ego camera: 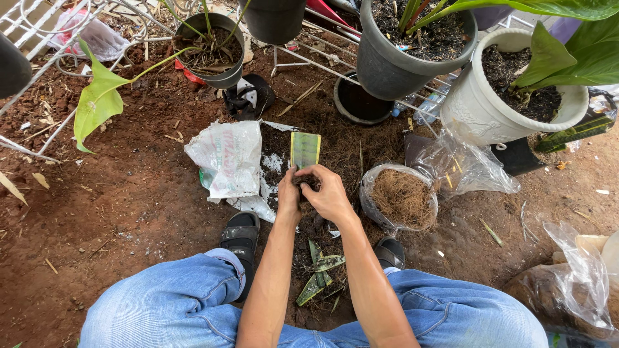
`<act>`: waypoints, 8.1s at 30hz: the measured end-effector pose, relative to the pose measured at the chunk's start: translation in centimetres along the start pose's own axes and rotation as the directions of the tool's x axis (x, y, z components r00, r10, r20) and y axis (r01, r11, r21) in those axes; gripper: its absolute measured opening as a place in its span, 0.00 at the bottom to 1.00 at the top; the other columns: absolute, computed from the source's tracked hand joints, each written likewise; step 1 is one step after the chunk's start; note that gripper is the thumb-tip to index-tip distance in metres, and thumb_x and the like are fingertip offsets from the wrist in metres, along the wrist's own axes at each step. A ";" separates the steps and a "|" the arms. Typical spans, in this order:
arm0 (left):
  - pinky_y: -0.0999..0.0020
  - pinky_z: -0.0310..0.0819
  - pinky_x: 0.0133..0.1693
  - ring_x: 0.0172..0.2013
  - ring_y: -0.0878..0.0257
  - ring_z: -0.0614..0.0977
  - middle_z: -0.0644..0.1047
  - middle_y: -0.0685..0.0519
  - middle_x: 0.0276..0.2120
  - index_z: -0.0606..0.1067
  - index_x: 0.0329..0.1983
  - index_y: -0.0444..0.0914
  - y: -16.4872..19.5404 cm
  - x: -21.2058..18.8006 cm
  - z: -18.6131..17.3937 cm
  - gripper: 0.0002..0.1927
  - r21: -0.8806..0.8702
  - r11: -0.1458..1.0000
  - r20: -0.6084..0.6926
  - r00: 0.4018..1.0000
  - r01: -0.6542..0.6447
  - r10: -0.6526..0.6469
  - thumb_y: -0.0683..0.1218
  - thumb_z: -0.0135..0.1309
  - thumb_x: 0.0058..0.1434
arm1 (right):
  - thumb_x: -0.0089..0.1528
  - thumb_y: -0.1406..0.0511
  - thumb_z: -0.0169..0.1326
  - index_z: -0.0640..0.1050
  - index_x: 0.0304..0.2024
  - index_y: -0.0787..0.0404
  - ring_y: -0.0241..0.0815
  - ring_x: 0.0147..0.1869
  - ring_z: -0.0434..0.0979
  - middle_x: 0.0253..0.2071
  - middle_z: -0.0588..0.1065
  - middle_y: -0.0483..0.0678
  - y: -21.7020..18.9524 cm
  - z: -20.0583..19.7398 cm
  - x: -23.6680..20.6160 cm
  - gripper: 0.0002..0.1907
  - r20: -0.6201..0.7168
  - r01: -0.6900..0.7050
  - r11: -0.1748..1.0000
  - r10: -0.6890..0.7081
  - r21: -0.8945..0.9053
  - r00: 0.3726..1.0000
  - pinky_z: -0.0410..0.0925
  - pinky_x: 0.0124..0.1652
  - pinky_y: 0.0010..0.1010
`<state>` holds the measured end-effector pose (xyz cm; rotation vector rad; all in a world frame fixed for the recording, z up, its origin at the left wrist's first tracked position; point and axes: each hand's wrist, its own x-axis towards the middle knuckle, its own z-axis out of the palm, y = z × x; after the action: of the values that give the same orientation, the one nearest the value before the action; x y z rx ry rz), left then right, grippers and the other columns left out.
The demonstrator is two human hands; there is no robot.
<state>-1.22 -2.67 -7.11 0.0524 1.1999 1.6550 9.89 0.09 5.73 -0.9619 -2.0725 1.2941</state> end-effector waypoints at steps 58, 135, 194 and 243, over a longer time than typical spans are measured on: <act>0.61 0.72 0.50 0.46 0.61 0.77 0.77 0.48 0.46 0.73 0.57 0.32 1.5 -0.3 0.0 0.25 -0.065 0.990 -0.051 0.991 -0.126 0.123 0.56 0.44 0.71 | 0.55 0.65 0.66 0.84 0.37 0.62 0.44 0.48 0.80 0.38 0.80 0.48 1.0 -0.3 0.2 0.09 -0.035 -0.025 0.996 0.023 -0.088 0.999 0.70 0.52 0.38; 0.65 0.74 0.43 0.36 0.63 0.78 0.81 0.49 0.35 0.78 0.49 0.25 1.4 -1.6 0.5 0.46 0.221 0.924 0.028 0.949 -0.312 0.314 0.72 0.29 0.70 | 0.67 0.52 0.52 0.73 0.63 0.66 0.40 0.63 0.72 0.59 0.77 0.52 7.2 4.4 0.2 0.29 0.051 -0.223 0.846 0.227 0.485 0.973 0.61 0.64 0.35; 0.64 0.52 0.65 0.64 0.61 0.68 0.72 0.44 0.62 0.68 0.67 0.32 0.4 -2.2 2.5 0.34 0.271 0.947 0.193 0.974 -0.170 0.120 0.62 0.33 0.73 | 0.62 0.52 0.60 0.71 0.66 0.63 0.46 0.73 0.65 0.65 0.73 0.52 9.0 2.3 0.2 0.35 0.025 -0.259 0.681 0.333 0.685 0.943 0.50 0.71 0.46; 0.43 0.51 0.65 0.64 0.46 0.63 0.62 0.40 0.59 0.62 0.55 0.34 1.3 -4.6 3.6 0.15 0.704 0.239 0.105 0.431 -0.669 0.896 0.50 0.34 0.77 | 0.61 0.62 0.61 0.76 0.38 0.58 0.37 0.40 0.77 0.34 0.76 0.44 6.4 3.6 -0.4 0.08 0.071 -0.224 0.390 0.370 0.893 0.926 0.74 0.43 0.31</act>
<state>1.94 -3.67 -2.09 1.0988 2.2574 2.0139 9.43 -0.28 -1.63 -0.8501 -0.7809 2.0972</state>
